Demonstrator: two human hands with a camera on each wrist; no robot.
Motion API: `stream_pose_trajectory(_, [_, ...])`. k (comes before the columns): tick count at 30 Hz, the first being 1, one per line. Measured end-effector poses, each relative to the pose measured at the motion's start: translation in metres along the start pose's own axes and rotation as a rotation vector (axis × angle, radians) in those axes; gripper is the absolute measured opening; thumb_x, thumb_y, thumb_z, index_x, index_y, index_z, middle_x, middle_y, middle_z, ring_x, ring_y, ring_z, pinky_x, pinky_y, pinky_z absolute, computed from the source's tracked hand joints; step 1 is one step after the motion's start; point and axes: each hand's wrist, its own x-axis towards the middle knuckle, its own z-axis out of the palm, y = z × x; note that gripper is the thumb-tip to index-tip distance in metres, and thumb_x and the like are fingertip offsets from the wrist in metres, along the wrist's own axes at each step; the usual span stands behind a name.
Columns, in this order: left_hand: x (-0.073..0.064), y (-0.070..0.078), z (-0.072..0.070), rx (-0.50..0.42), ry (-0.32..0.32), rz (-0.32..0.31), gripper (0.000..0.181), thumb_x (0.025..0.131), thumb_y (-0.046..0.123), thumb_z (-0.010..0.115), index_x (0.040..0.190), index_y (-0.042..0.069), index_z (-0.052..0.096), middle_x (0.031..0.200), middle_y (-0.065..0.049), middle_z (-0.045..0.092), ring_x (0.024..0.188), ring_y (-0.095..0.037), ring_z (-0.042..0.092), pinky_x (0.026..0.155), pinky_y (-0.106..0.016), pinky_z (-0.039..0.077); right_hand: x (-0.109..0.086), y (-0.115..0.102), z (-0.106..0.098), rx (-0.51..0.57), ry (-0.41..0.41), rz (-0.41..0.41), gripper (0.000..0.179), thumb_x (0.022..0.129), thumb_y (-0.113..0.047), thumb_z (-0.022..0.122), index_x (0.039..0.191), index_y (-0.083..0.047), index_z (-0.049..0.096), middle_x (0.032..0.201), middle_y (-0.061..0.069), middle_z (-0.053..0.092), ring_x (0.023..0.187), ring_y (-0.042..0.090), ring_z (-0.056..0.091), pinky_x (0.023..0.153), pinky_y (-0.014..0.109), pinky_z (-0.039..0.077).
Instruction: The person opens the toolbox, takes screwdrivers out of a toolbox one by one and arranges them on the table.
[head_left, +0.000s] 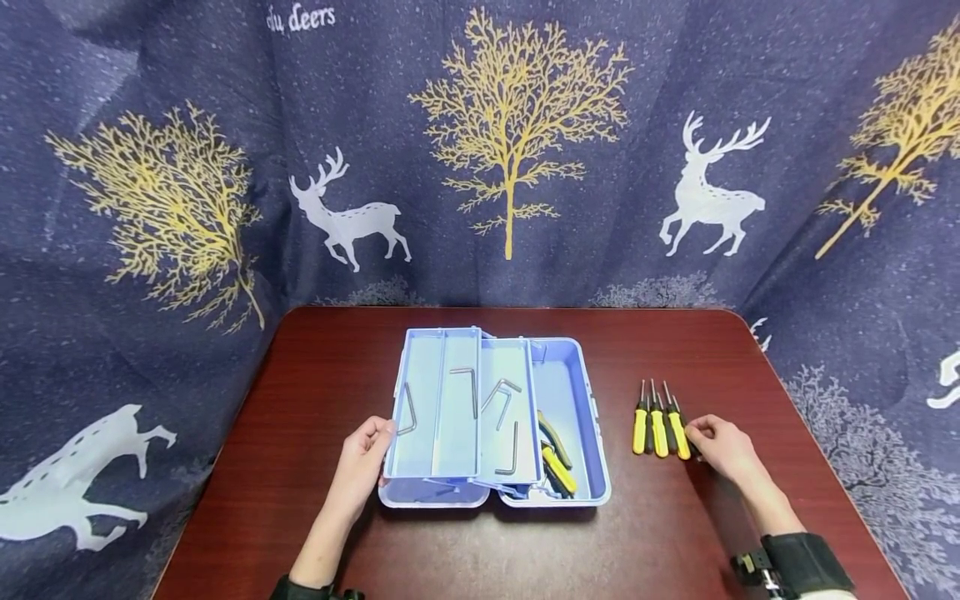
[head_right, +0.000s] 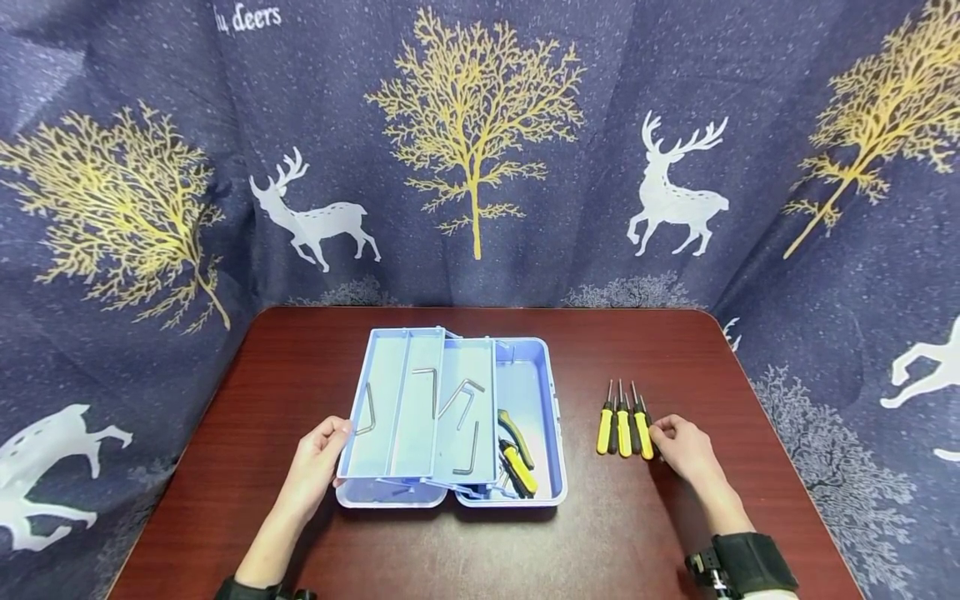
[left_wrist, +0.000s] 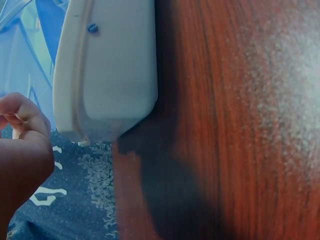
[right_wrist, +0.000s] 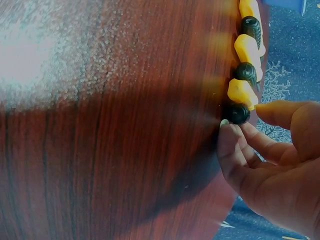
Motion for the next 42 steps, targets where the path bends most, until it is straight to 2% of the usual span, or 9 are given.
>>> stream_pose_trajectory(9, [0.000, 0.001, 0.001, 0.007, 0.008, 0.010, 0.027, 0.109, 0.014, 0.053, 0.098, -0.010, 0.055, 0.063, 0.000, 0.057, 0.046, -0.009, 0.046, 0.040, -0.020, 0.035, 0.001, 0.001, -0.001, -0.010, 0.009, -0.012, 0.034, 0.106, -0.019, 0.055, 0.115, 0.013, 0.061, 0.092, 0.022, 0.073, 0.068, 0.020, 0.067, 0.064, 0.035, 0.052])
stream_pose_trajectory(14, [0.002, 0.003, 0.001, 0.019, 0.017, 0.037, 0.025, 0.109, 0.014, 0.053, 0.097, -0.008, 0.056, 0.062, 0.000, 0.057, 0.045, -0.009, 0.045, 0.039, -0.019, 0.035, 0.000, -0.005, -0.002, -0.061, 0.146, -0.066, 0.029, 0.103, -0.018, 0.058, 0.110, 0.009, 0.065, 0.095, 0.025, 0.072, 0.083, 0.037, 0.070, 0.072, 0.046, 0.054])
stream_pose_trajectory(17, [0.003, 0.005, 0.000, 0.025, 0.025, 0.032, 0.025, 0.109, 0.015, 0.053, 0.097, -0.007, 0.056, 0.063, 0.001, 0.057, 0.045, -0.009, 0.045, 0.039, -0.018, 0.036, -0.002, -0.021, -0.007, -0.046, 0.218, -0.120, 0.026, 0.101, -0.017, 0.060, 0.109, 0.007, 0.067, 0.097, 0.024, 0.072, 0.091, 0.042, 0.070, 0.074, 0.048, 0.056])
stream_pose_trajectory(22, [0.004, 0.007, -0.001, 0.021, 0.032, 0.012, 0.026, 0.109, 0.015, 0.053, 0.098, -0.009, 0.055, 0.062, 0.001, 0.055, 0.045, -0.009, 0.044, 0.040, -0.019, 0.035, -0.006, -0.066, -0.021, -0.013, 0.234, -0.233, 0.021, 0.100, -0.014, 0.064, 0.111, 0.002, 0.070, 0.096, 0.018, 0.074, 0.086, 0.034, 0.072, 0.070, 0.039, 0.056])
stream_pose_trajectory(28, [0.006, 0.010, -0.001, 0.020, 0.012, 0.040, 0.027, 0.109, 0.013, 0.052, 0.100, -0.012, 0.055, 0.062, 0.001, 0.055, 0.044, -0.009, 0.043, 0.039, -0.019, 0.035, -0.020, -0.127, -0.032, 0.002, 0.142, -0.454, 0.009, 0.098, -0.011, 0.071, 0.106, -0.008, 0.073, 0.083, -0.002, 0.070, 0.070, 0.006, 0.059, 0.060, 0.027, 0.048])
stream_pose_trajectory(31, [0.007, 0.011, -0.001, 0.015, 0.005, 0.043, 0.027, 0.109, 0.012, 0.051, 0.101, -0.014, 0.054, 0.062, 0.001, 0.055, 0.044, -0.010, 0.043, 0.039, -0.019, 0.036, -0.027, -0.157, -0.036, -0.003, 0.063, -0.558, 0.010, 0.096, -0.009, 0.074, 0.104, -0.014, 0.074, 0.083, -0.010, 0.067, 0.070, 0.003, 0.056, 0.062, 0.025, 0.049])
stream_pose_trajectory(33, [0.009, 0.013, -0.002, 0.017, 0.004, 0.042, 0.026, 0.109, 0.012, 0.051, 0.102, -0.014, 0.055, 0.062, 0.000, 0.055, 0.044, -0.010, 0.044, 0.039, -0.019, 0.036, -0.028, -0.175, -0.035, -0.010, 0.001, -0.584, 0.011, 0.096, -0.009, 0.074, 0.104, -0.016, 0.075, 0.085, -0.010, 0.068, 0.072, 0.005, 0.058, 0.064, 0.025, 0.051])
stream_pose_trajectory(38, [0.015, 0.018, -0.004, 0.018, 0.012, 0.046, 0.025, 0.109, 0.011, 0.051, 0.103, -0.013, 0.055, 0.064, 0.000, 0.057, 0.045, -0.010, 0.044, 0.039, -0.019, 0.036, -0.013, -0.206, -0.013, -0.115, -0.128, -0.694, 0.006, 0.097, -0.008, 0.072, 0.100, -0.012, 0.076, 0.084, -0.007, 0.068, 0.072, 0.005, 0.056, 0.065, 0.026, 0.051])
stream_pose_trajectory(42, [0.018, 0.019, -0.006, 0.020, 0.013, 0.037, 0.025, 0.109, 0.011, 0.051, 0.103, -0.013, 0.055, 0.065, -0.001, 0.058, 0.045, -0.011, 0.045, 0.039, -0.019, 0.036, 0.003, -0.216, 0.011, -0.223, -0.239, -0.824, 0.009, 0.095, -0.003, 0.071, 0.091, -0.010, 0.073, 0.078, -0.007, 0.064, 0.070, 0.003, 0.053, 0.063, 0.024, 0.049])
